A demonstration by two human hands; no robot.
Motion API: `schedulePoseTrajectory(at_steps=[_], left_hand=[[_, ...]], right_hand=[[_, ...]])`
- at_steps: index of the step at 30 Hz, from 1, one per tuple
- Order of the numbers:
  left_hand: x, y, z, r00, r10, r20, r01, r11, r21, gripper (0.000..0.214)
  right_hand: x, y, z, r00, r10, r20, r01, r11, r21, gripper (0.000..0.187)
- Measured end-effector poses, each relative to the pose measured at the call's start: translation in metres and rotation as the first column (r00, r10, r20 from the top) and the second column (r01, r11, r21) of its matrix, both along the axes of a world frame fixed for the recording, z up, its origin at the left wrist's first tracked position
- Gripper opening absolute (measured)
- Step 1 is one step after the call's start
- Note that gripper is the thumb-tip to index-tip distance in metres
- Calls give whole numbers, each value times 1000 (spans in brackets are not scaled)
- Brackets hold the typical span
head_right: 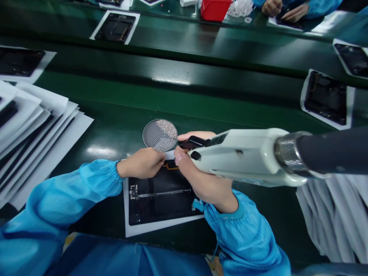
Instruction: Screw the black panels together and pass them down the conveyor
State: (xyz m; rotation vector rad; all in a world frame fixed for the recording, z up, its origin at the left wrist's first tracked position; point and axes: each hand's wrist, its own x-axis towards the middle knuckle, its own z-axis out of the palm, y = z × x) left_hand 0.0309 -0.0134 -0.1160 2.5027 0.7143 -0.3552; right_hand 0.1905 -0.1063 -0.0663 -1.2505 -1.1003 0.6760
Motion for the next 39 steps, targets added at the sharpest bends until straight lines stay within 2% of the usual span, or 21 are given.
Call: schedulePoseTrajectory(at_steps=[4, 8, 10, 13, 17, 21, 26, 30, 35, 39], left_hand=[[-8, -3, 2, 998, 34, 55, -33, 999, -29, 13], [-25, -9, 3, 958, 229, 173, -227, 973, -32, 14], [-30, -12, 0, 943, 267, 198, -271, 963, -11, 14], [-28, -14, -6, 952, 240, 189, -247, 969, 14, 15], [-15, -9, -10, 964, 222, 144, -225, 974, 7, 16], [-9, -4, -7, 984, 161, 77, -163, 986, 24, 16], [-7, 0, -4, 997, 79, 22, -80, 995, 65, 17], [-4, 2, 1, 1000, 0, -9, 0, 997, 78, 12], [-11, -13, 5, 998, -57, -16, 58, 993, 104, 15], [-22, -33, -6, 991, -19, 133, -6, 984, 180, 20]], right_hand=[[2, -1, 1, 1000, -4, 0, 4, 1000, -25, 20], [3, 1, 2, 1000, 24, 5, -24, 1000, -17, 20], [3, 2, 2, 1000, 3, 20, -3, 1000, 0, 19], [2, 2, 2, 997, -50, 62, 50, 999, 8, 16], [5, 0, 3, 995, -30, 91, 30, 1000, 2, 16], [8, -1, 4, 997, 25, 76, -23, 999, -30, 18], [8, -2, 6, 999, 30, 13, -29, 999, -29, 23], [8, -1, 9, 999, 31, 36, -30, 999, -23, 21], [9, -1, 11, 997, 52, 55, -52, 999, 3, 21], [10, 0, 11, 997, 53, 53, -53, 999, 1, 20]])
